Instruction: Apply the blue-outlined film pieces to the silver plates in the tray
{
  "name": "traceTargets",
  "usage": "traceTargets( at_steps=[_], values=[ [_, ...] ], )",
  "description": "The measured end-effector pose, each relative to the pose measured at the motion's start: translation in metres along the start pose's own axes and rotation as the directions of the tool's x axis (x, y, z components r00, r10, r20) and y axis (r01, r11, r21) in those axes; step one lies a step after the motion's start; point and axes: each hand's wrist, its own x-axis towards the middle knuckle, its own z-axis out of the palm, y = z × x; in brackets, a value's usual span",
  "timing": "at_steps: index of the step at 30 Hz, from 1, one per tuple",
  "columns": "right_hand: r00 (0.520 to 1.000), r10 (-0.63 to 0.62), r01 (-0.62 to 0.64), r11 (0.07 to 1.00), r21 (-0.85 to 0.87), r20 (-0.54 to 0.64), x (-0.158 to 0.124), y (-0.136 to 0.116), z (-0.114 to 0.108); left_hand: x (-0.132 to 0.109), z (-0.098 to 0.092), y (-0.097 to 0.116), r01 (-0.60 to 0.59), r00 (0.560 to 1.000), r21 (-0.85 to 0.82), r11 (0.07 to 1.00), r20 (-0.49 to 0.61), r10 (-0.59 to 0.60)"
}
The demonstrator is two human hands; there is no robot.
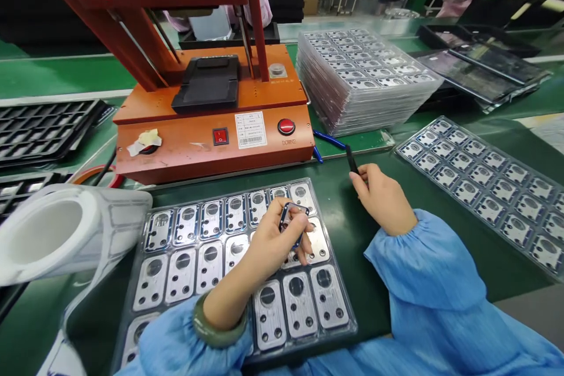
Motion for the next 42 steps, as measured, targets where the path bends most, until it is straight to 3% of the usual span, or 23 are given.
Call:
traceTargets(
  at_steps=[2, 3, 5, 6, 8, 11, 13, 17, 37, 42],
  values=[
    [0.999, 0.014, -0.024, 0.941, 0.337, 0.031, -0.003, -0.007, 0.0, 0.001, 0.0, 0.0, 0.01, 1.0, 0.015, 1.0, 0.01, -0.01],
    [0.999, 0.015, -0.041, 0.834, 0.55, 0.052, -0.005, -0.012, 0.001, 0.001, 0.0, 0.0, 0.019, 1.0, 0.027, 0.999, 0.018, -0.02],
    [0.996, -0.001, -0.074, 0.507, 0.859, 0.087, -0.011, -0.022, 0.004, 0.001, -0.001, 0.001, 0.044, 0.998, 0.059, 0.997, 0.031, -0.046],
    [0.994, -0.028, -0.091, 0.363, 0.927, 0.109, -0.015, -0.026, 0.007, 0.001, -0.001, 0.001, 0.06, 0.997, 0.078, 0.995, 0.035, -0.063],
    [0.977, -0.122, -0.155, 0.164, 0.974, 0.176, -0.022, -0.035, 0.012, 0.001, -0.001, 0.002, 0.092, 0.994, 0.103, 0.99, 0.041, -0.097],
    [0.936, -0.241, -0.256, 0.035, 0.966, 0.257, -0.031, -0.041, 0.019, 0.0, -0.001, 0.002, 0.113, 0.992, 0.119, 0.986, 0.043, -0.119],
    [0.933, -0.247, -0.275, -0.013, 0.961, 0.264, -0.034, -0.043, 0.021, -0.001, -0.001, 0.003, 0.12, 0.992, 0.134, 0.984, 0.033, -0.125],
    [0.947, -0.219, -0.253, -0.048, 0.966, 0.236, -0.035, -0.044, 0.02, -0.001, -0.001, 0.003, 0.14, 0.989, 0.154, 0.978, 0.013, -0.144],
    [0.96, -0.225, -0.147, 0.096, 0.985, 0.165, -0.04, -0.042, 0.021, -0.001, -0.001, 0.002, 0.118, 0.992, 0.148, 0.982, 0.019, -0.122],
    [0.968, -0.188, -0.15, 0.088, 0.985, 0.164, -0.039, -0.043, 0.02, -0.002, 0.003, 0.006, 0.103, 0.989, 0.104, 0.989, -0.118, -0.091]
  ],
)
